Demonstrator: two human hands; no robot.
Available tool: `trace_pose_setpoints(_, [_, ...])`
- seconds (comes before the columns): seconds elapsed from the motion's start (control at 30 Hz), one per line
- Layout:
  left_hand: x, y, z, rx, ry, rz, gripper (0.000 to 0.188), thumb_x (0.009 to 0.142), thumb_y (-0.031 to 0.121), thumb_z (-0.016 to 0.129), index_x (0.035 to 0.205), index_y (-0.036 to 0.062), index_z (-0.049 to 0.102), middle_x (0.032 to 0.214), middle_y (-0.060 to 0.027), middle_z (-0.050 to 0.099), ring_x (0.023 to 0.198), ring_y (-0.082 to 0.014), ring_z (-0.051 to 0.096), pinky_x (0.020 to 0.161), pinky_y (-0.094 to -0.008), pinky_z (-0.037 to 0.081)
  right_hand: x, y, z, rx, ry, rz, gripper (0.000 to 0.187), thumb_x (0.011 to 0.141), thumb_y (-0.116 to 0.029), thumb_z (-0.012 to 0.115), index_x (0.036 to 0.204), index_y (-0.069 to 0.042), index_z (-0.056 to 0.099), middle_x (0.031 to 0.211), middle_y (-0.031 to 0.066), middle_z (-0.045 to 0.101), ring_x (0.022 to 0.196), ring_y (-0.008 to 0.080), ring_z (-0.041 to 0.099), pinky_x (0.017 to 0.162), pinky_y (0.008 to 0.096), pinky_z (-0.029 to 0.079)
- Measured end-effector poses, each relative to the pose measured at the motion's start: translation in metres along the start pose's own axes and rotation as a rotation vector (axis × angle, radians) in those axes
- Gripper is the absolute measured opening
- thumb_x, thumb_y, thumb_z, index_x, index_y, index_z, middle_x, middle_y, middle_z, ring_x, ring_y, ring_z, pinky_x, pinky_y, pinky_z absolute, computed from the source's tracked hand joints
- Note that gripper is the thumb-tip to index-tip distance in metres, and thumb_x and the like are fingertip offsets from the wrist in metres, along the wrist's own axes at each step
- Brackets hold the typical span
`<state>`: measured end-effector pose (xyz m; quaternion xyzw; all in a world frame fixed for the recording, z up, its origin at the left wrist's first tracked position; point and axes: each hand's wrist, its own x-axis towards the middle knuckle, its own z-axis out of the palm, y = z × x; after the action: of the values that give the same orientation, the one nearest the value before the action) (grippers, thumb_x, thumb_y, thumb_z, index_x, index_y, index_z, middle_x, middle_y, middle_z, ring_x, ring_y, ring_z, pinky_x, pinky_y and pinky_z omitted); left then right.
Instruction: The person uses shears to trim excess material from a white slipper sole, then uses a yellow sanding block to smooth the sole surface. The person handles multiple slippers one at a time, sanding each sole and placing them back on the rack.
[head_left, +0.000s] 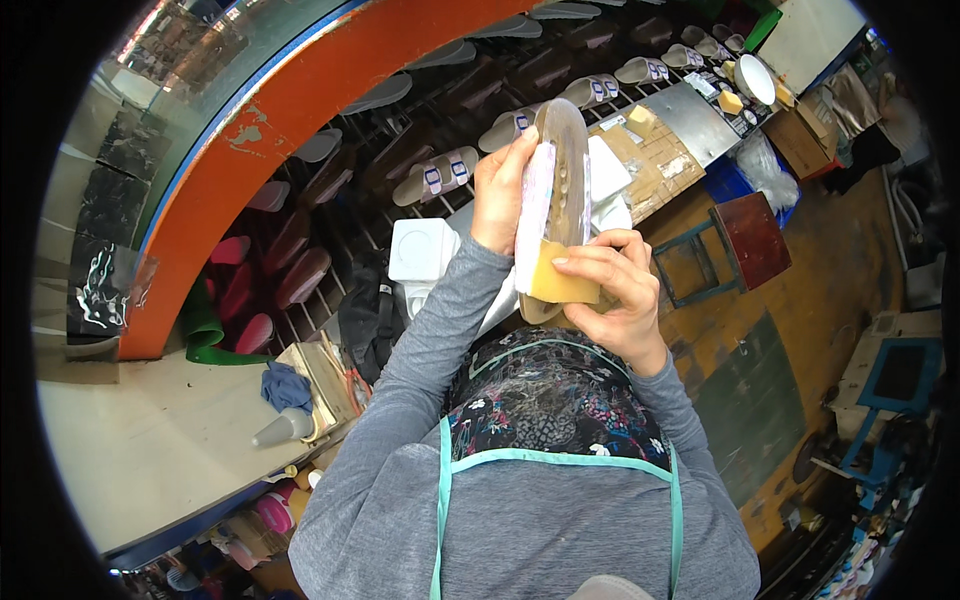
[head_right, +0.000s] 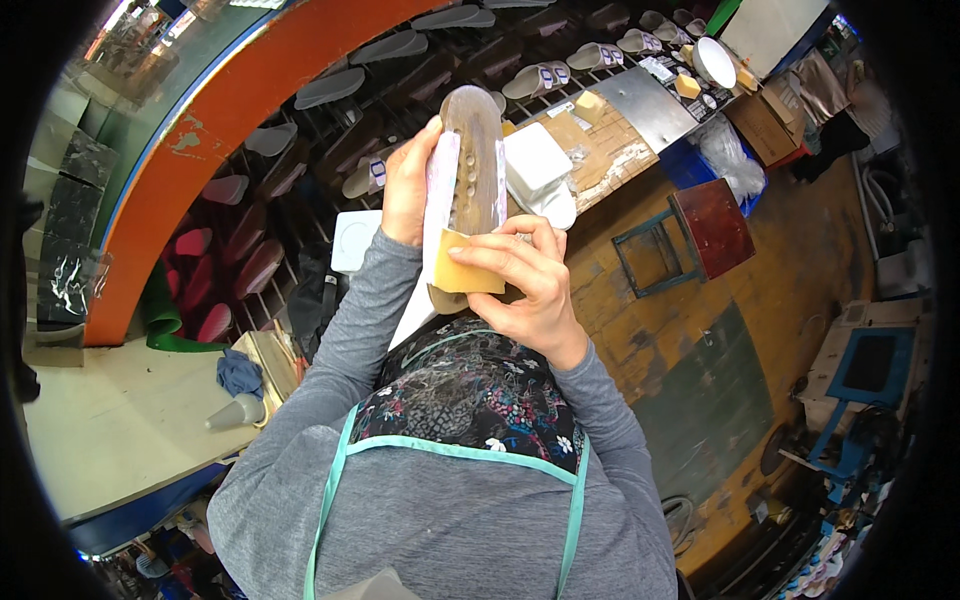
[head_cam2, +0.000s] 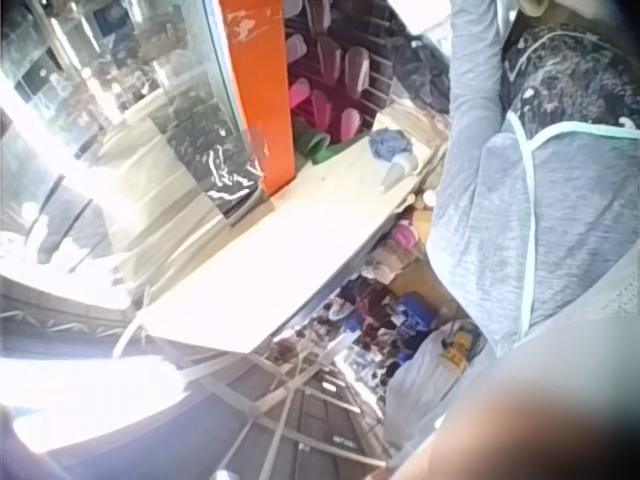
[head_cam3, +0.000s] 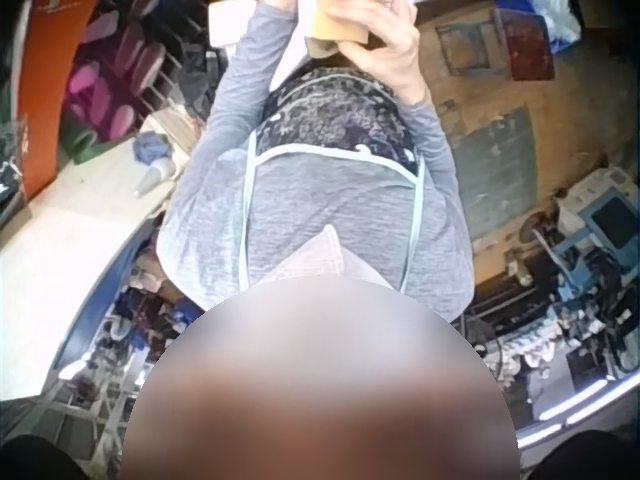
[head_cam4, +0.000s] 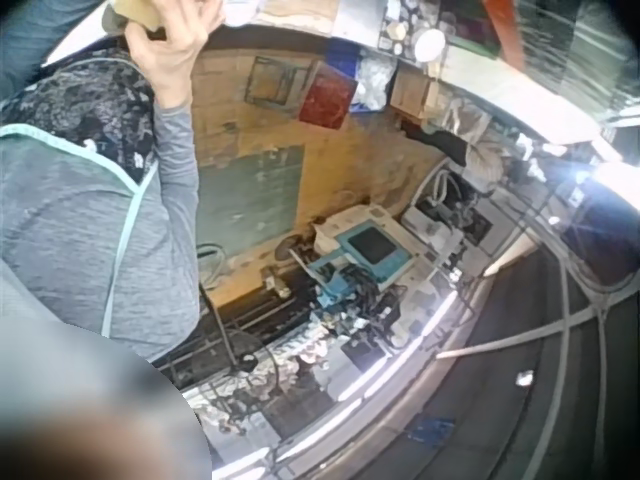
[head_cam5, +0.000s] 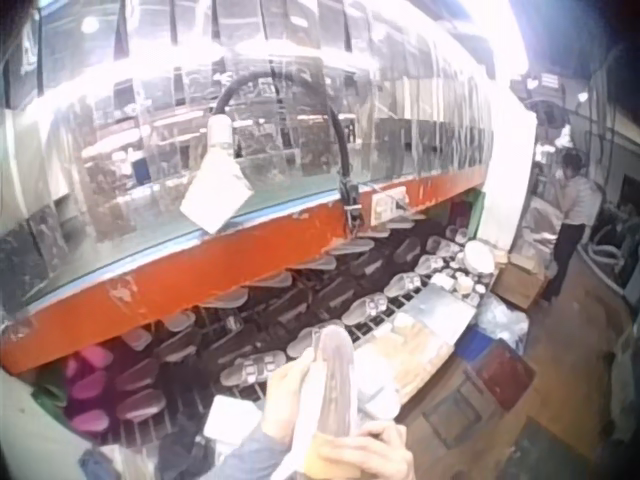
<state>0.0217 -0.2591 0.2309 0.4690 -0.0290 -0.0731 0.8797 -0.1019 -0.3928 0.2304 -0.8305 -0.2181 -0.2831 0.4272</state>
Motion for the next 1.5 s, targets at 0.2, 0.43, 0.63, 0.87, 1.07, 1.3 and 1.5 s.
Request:
trace_pose_setpoints(0.2, [0.017, 0.01, 0.005, -0.025, 0.015, 0.102, 0.031, 0.097, 0.031, 0.061, 0.081, 0.005, 0.069, 0.068, 0.0006, 0.065, 0.053, -0.0058, 0.055, 0.049, -0.0209, 0.042, -0.007, -0.005, -0.002, 0.019, -0.02, -0.005, 0.047, 0.057, -0.008, 0.076, 0.103, -0.018, 0.075, 0.1, -0.0021, 0.072, 0.097, 0.0206, 0.057, 0.091, 0.0332, 0.035])
trace_pose_setpoints(0.43, [0.019, 0.023, 0.006, -0.056, 0.133, 0.458, 0.035, 0.099, 0.031, 0.058, 0.082, 0.0023, 0.069, 0.071, 0.0011, 0.065, 0.057, -0.0046, 0.054, 0.052, -0.0207, 0.041, -0.01, -0.013, 0.002, 0.05, 0.094, 0.148, 0.045, 0.06, -0.013, 0.081, 0.104, -0.013, 0.074, 0.096, 0.0006, 0.071, 0.095, 0.0214, 0.057, 0.089, 0.0339, 0.036])
trace_pose_setpoints(0.63, [0.009, 0.026, -0.01, -0.008, 0.083, 0.574, 0.034, 0.101, 0.032, 0.052, 0.097, 0.0025, 0.069, 0.084, -0.0044, 0.07, 0.069, -0.0104, 0.063, 0.063, -0.0239, 0.051, -0.01, -0.012, 0.005, 0.106, 0.069, 0.076, 0.045, 0.059, -0.004, 0.079, 0.103, -0.005, 0.071, 0.096, 0.0075, 0.069, 0.096, 0.0259, 0.057, 0.088, 0.0357, 0.045])
trace_pose_setpoints(0.87, [0.009, 0.025, -0.029, -0.011, 0.124, 0.325, 0.039, 0.099, 0.04, 0.052, 0.101, 0.0038, 0.067, 0.087, -0.0058, 0.069, 0.073, -0.0127, 0.065, 0.066, -0.0264, 0.053, 0.007, -0.01, 0.024, 0.067, 0.08, 0.013, 0.044, 0.061, 0.0, 0.074, 0.104, -0.007, 0.071, 0.1, 0.0108, 0.067, 0.095, 0.0272, 0.061, 0.088, 0.038, 0.047])
trace_pose_setpoints(1.07, [0.012, 0.043, -0.067, -0.218, 0.186, 0.203, 0.039, 0.098, 0.041, 0.056, 0.101, 0.0033, 0.067, 0.087, -0.0049, 0.069, 0.072, -0.0126, 0.065, 0.067, -0.0263, 0.054, -0.005, -0.018, 0.015, -0.058, -0.051, -0.094, 0.04, 0.061, -0.008, 0.07, 0.101, -0.014, 0.075, 0.101, 0.0045, 0.067, 0.095, 0.0231, 0.062, 0.087, 0.0357, 0.039])
trace_pose_setpoints(1.3, [-0.011, 0.011, -0.043, -0.142, -0.002, 0.069, 0.04, 0.097, 0.042, 0.056, 0.101, 0.0034, 0.068, 0.085, -0.0052, 0.069, 0.07, -0.0124, 0.066, 0.064, -0.0257, 0.054, 0.01, -0.013, 0.015, -0.06, 0.096, -0.118, 0.046, 0.061, -0.003, 0.073, 0.105, -0.009, 0.064, 0.102, 0.0074, 0.068, 0.094, 0.025, 0.062, 0.084, 0.0355, 0.039])
trace_pose_setpoints(1.5, [-0.001, 0.025, -0.059, -0.271, 0.087, 0.09, 0.045, 0.097, 0.045, 0.053, 0.108, 0.0028, 0.065, 0.093, -0.0075, 0.07, 0.078, -0.0161, 0.069, 0.072, -0.0296, 0.057, -0.017, -0.021, -0.006, -0.123, -0.065, -0.041, 0.047, 0.058, -0.004, 0.073, 0.103, -0.009, 0.063, 0.1, 0.006, 0.068, 0.09, 0.0246, 0.062, 0.081, 0.036, 0.039])
